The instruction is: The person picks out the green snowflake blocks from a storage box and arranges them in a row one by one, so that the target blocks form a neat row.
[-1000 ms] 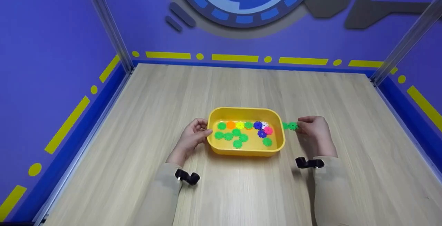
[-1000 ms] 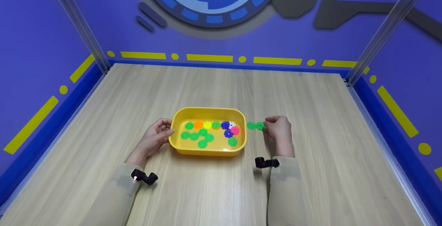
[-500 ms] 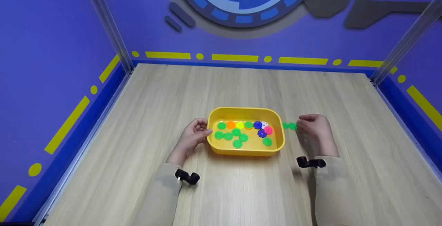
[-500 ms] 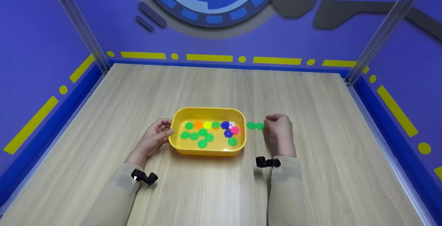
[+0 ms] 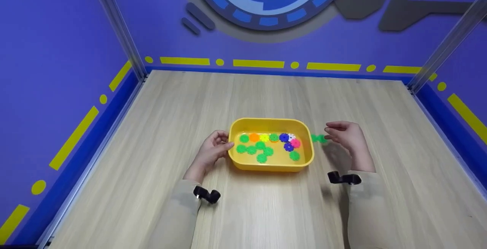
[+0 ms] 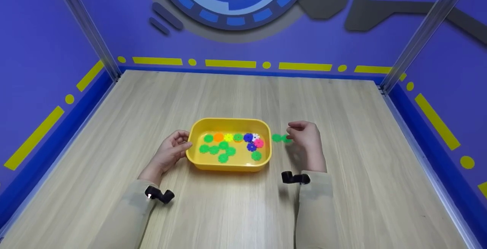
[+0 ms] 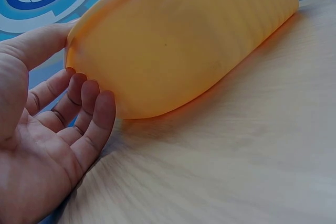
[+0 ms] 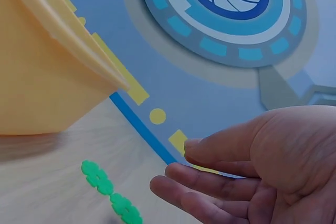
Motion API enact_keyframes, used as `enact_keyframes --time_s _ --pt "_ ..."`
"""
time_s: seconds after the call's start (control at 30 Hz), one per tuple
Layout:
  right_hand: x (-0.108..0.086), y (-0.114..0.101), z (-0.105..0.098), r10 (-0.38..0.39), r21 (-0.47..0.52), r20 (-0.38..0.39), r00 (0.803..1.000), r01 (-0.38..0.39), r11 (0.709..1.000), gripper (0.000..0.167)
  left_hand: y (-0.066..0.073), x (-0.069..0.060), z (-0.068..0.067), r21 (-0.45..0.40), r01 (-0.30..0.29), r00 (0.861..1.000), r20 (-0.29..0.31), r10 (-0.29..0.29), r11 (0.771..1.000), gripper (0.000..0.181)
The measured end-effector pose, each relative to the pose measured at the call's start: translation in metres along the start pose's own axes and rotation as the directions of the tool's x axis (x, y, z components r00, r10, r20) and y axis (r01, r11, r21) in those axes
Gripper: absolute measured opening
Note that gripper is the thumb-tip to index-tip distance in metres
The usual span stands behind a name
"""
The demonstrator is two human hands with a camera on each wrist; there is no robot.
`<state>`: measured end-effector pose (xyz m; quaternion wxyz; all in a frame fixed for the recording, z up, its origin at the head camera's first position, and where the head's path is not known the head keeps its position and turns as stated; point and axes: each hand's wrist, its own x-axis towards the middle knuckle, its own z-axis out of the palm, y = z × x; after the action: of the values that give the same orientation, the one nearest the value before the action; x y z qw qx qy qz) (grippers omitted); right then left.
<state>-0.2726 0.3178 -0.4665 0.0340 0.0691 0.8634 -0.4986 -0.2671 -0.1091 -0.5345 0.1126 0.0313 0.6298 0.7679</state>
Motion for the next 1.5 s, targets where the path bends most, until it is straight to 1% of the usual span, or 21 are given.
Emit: enact_keyframes --time_s 0.2,0.4,0.6,0.93,1.03,1.2,1.3,1.43,1.5 --pt "0.003 -0.008 -0.001 -0.053 0.025 0.031 0.998 0.052 0.998 0.048 0.0 0.001 0.001 -0.009 -0.013 1.0 0.003 0.013 1.0 0.037" --pt "0.007 -0.021 0.003 -0.078 -0.03 0.082 0.994 0.08 0.996 0.044 0.0 0.0 0.001 -0.004 -0.003 1.0 -0.015 0.003 1.0 0.038" --pt "0.008 -0.031 0.009 -0.104 -0.079 0.135 0.985 0.115 0.99 0.04 0.0 -0.001 0.001 -0.011 -0.012 1.0 0.0 0.012 1.0 0.037" --pt "0.003 -0.044 0.018 -0.126 -0.121 0.235 0.964 0.157 0.98 0.036 -0.001 -0.001 0.001 -0.005 -0.007 1.0 -0.009 0.007 1.0 0.037" --pt "0.001 -0.047 0.023 -0.144 -0.13 0.275 0.951 0.185 0.974 0.034 0.0 -0.001 0.0 -0.004 -0.009 1.0 -0.012 0.009 1.0 0.037" --pt "-0.002 -0.05 0.033 -0.186 -0.165 0.351 0.918 0.256 0.952 0.029 0.0 -0.001 0.0 -0.008 -0.007 1.0 -0.012 0.007 1.0 0.036" --pt "-0.003 -0.051 0.04 -0.213 -0.194 0.398 0.892 0.308 0.931 0.028 -0.001 0.0 0.0 -0.007 -0.006 1.0 -0.01 0.006 1.0 0.035" --pt "-0.004 -0.056 0.051 -0.248 -0.228 0.454 0.856 0.38 0.896 0.029 -0.002 0.0 0.0 -0.005 -0.008 1.0 -0.013 0.008 1.0 0.035" --pt "-0.005 -0.058 0.057 -0.245 -0.254 0.473 0.847 0.397 0.882 0.028 -0.002 0.0 0.0 -0.004 -0.009 1.0 -0.012 0.009 1.0 0.035"
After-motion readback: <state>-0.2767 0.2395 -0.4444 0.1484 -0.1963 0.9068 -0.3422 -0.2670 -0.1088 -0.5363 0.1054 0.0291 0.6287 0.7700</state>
